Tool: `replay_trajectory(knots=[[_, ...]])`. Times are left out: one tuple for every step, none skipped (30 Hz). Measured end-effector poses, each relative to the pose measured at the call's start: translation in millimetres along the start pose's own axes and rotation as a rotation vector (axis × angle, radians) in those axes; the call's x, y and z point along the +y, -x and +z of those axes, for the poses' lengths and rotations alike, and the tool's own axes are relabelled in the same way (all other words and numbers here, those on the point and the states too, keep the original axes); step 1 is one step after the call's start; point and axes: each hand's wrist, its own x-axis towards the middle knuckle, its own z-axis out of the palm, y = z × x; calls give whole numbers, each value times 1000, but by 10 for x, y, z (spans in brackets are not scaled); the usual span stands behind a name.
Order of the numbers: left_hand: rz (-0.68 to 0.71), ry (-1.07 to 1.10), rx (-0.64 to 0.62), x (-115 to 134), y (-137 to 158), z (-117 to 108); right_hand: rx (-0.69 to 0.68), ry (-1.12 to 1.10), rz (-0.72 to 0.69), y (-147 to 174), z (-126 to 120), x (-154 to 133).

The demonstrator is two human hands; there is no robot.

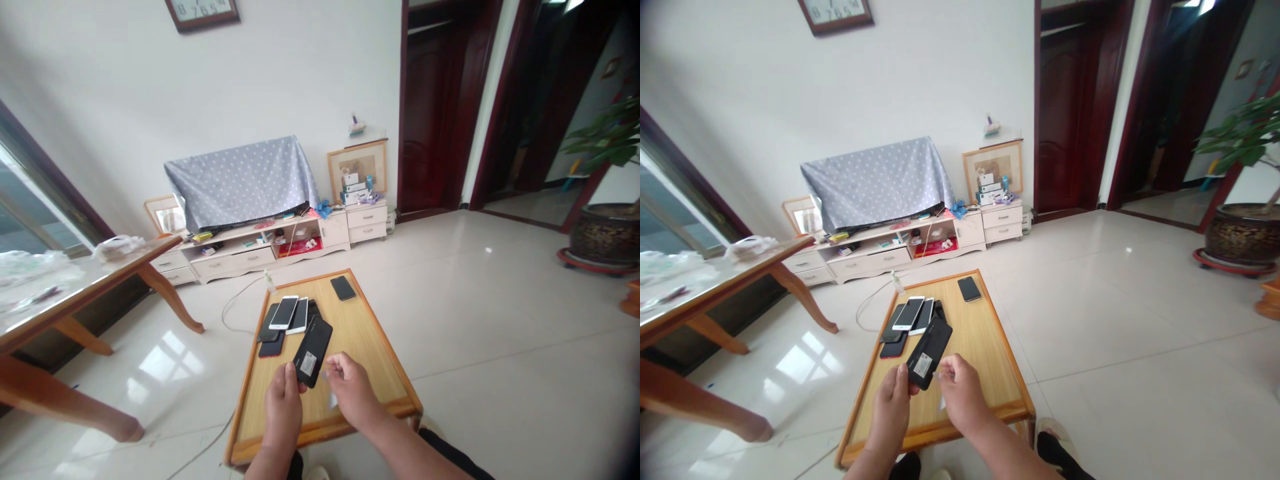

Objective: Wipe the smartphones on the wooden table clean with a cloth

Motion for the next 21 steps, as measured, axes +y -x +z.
replay_trajectory(knots=[[46, -55, -13, -2, 13, 0, -54, -97, 85, -1, 11, -11], [93, -117, -27, -11, 31, 4, -108, -198, 161, 2, 22, -32], [142, -188, -40, -27, 52, 12, -157, -293, 216, 9, 32, -62], [202, -257, -52, -49, 74, 23, -196, -380, 246, 17, 40, -99], [277, -317, -59, -75, 95, 35, -225, -458, 259, 25, 44, -137], [364, -385, -52, -101, 115, 48, -246, -528, 262, 30, 44, -172], [460, -460, -53, -124, 132, 60, -261, -587, 266, 33, 40, -198], [553, -535, -56, -140, 146, 72, -267, -637, 280, 32, 33, -213], [638, -611, -60, -149, 157, 82, -269, -676, 306, 26, 26, -211], [711, -681, -64, -149, 166, 91, -259, -699, 340, 17, 19, -194], [769, -741, -66, -143, 173, 99, -243, -707, 372, 4, 14, -163], [814, -791, -65, -131, 180, 105, -220, -701, 400, -11, 11, -120], [848, -826, -64, -117, 186, 109, -191, -685, 422, -27, 10, -71], [873, -846, -66, -102, 192, 111, -162, -662, 435, -45, 8, -21], [886, -851, -74, -88, 199, 110, -136, -633, 441, -63, 5, 24], [889, -840, -87, -77, 207, 107, -115, -606, 442, -81, -1, 61], [883, -811, -104, -70, 216, 102, -101, -582, 440, -99, -14, 87], [867, -765, -123, -67, 224, 94, -93, -562, 437, -116, -33, 101], [838, -706, -140, -69, 231, 86, -96, -549, 434, -132, -58, 106], [793, -635, -145, -76, 233, 78, -106, -540, 427, -148, -89, 104], [731, -554, -132, -86, 229, 71, -123, -529, 420, -162, -124, 99]])
